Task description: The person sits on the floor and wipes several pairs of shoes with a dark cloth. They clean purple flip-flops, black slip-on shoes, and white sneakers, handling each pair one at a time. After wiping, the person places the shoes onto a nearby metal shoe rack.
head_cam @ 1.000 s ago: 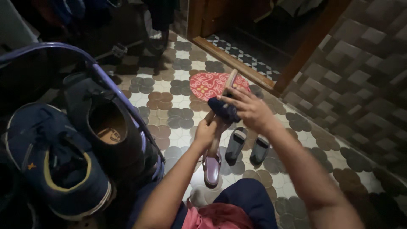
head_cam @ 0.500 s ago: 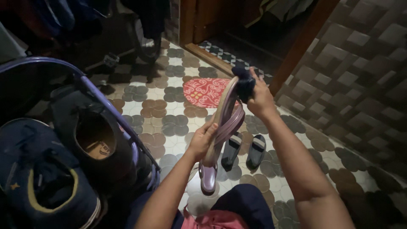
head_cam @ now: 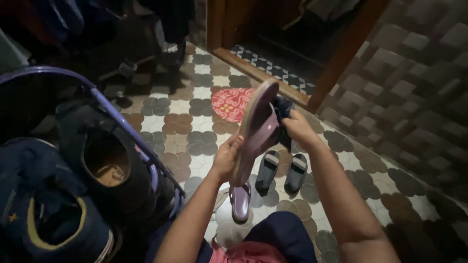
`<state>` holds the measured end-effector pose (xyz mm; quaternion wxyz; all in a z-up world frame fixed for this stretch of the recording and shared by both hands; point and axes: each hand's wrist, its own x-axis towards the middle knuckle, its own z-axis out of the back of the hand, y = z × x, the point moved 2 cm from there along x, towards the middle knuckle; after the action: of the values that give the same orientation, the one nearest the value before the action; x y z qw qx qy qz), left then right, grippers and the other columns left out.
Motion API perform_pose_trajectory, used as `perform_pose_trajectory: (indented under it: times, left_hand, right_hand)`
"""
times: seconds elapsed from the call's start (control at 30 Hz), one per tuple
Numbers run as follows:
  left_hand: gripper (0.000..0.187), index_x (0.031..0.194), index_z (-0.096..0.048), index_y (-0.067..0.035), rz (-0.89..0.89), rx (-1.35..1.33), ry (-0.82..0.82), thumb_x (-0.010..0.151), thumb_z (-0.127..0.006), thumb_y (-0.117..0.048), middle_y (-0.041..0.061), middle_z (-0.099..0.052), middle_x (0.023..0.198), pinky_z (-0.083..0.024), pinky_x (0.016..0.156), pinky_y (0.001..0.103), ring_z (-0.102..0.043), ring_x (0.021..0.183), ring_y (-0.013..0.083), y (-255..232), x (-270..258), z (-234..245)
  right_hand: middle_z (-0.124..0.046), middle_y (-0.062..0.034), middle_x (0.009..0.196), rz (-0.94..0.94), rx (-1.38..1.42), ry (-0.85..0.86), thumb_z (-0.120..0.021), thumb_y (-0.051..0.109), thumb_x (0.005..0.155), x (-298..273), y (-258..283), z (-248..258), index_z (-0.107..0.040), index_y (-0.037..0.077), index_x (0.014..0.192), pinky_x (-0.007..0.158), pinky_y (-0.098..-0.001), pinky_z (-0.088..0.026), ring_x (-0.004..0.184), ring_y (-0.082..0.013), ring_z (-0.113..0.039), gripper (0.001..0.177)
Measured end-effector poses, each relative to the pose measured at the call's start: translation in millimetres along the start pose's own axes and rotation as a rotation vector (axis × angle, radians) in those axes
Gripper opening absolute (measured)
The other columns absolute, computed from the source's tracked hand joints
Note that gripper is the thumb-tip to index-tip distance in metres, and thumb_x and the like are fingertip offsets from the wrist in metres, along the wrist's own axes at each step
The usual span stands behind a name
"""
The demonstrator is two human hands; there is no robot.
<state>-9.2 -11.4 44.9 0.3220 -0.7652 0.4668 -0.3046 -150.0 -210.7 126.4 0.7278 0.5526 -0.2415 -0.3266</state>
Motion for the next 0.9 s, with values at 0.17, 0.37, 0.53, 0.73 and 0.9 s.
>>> perform_pose_trajectory:
  times: [0.17,0.37,0.53,0.73,0.9]
  left_hand:
    - [0.051,0.132,-0.061,-0.007,0.079,-0.150,-0.059,0.103,-0.050,-0.047,0.009,-0.071,0.119,-0.058,0.089,0.034,-0.069,0.104,0.0187,-23.1,-7.5,-3.3]
    - [0.057,0.131,-0.064,-0.003,0.059,-0.194,-0.078,0.104,-0.051,-0.051,0.011,-0.073,0.109,-0.061,0.075,0.032,-0.072,0.089,0.0190,-28.8,-9.1,2.6]
    - [0.060,0.131,-0.064,-0.002,0.138,-0.289,-0.023,0.103,-0.049,-0.054,0.011,-0.074,0.109,-0.062,0.078,0.034,-0.073,0.091,0.0203,-20.8,-8.2,4.6]
    - [0.057,0.133,-0.062,-0.005,0.148,-0.514,-0.012,0.106,-0.045,-0.052,0.013,-0.072,0.114,-0.061,0.084,0.038,-0.072,0.096,0.0235,-16.7,-2.8,9.7]
    - [0.057,0.131,-0.063,-0.006,0.098,-0.619,-0.004,0.107,-0.040,-0.053,0.012,-0.071,0.115,-0.060,0.088,0.040,-0.072,0.100,0.0250,-15.6,0.0,16.4]
  right_hand:
    - [-0.072,-0.0108,0.100,-0.101,0.011,0.057,-0.054,0.001,0.085,-7.9,-36.8,-29.1,-0.067,0.001,0.116,0.079,-0.0354,-0.055,0.089,-0.0220,-0.069,0.034]
    - [-0.072,-0.0107,0.110,0.248,-0.085,-0.092,-0.049,0.001,0.087,-33.5,-89.4,-79.5,-0.065,0.000,0.123,0.089,-0.0341,-0.054,0.100,-0.0211,-0.068,0.040]
    - [-0.068,-0.0107,0.115,0.110,0.299,-0.007,-0.045,0.003,0.092,-22.4,-121.6,-90.5,-0.060,-0.002,0.126,0.091,-0.0343,-0.053,0.104,-0.0206,-0.065,0.037]
    - [-0.066,-0.0096,0.112,0.021,0.516,-0.383,-0.055,0.001,0.089,-44.4,-123.5,-93.0,-0.059,0.002,0.127,0.086,-0.0338,-0.052,0.097,-0.0202,-0.063,0.039]
    - [-0.067,-0.0094,0.114,0.072,0.638,-0.183,-0.058,-0.001,0.088,-68.8,-140.3,-105.8,-0.055,0.001,0.131,0.085,-0.0333,-0.054,0.098,-0.0194,-0.066,0.044]
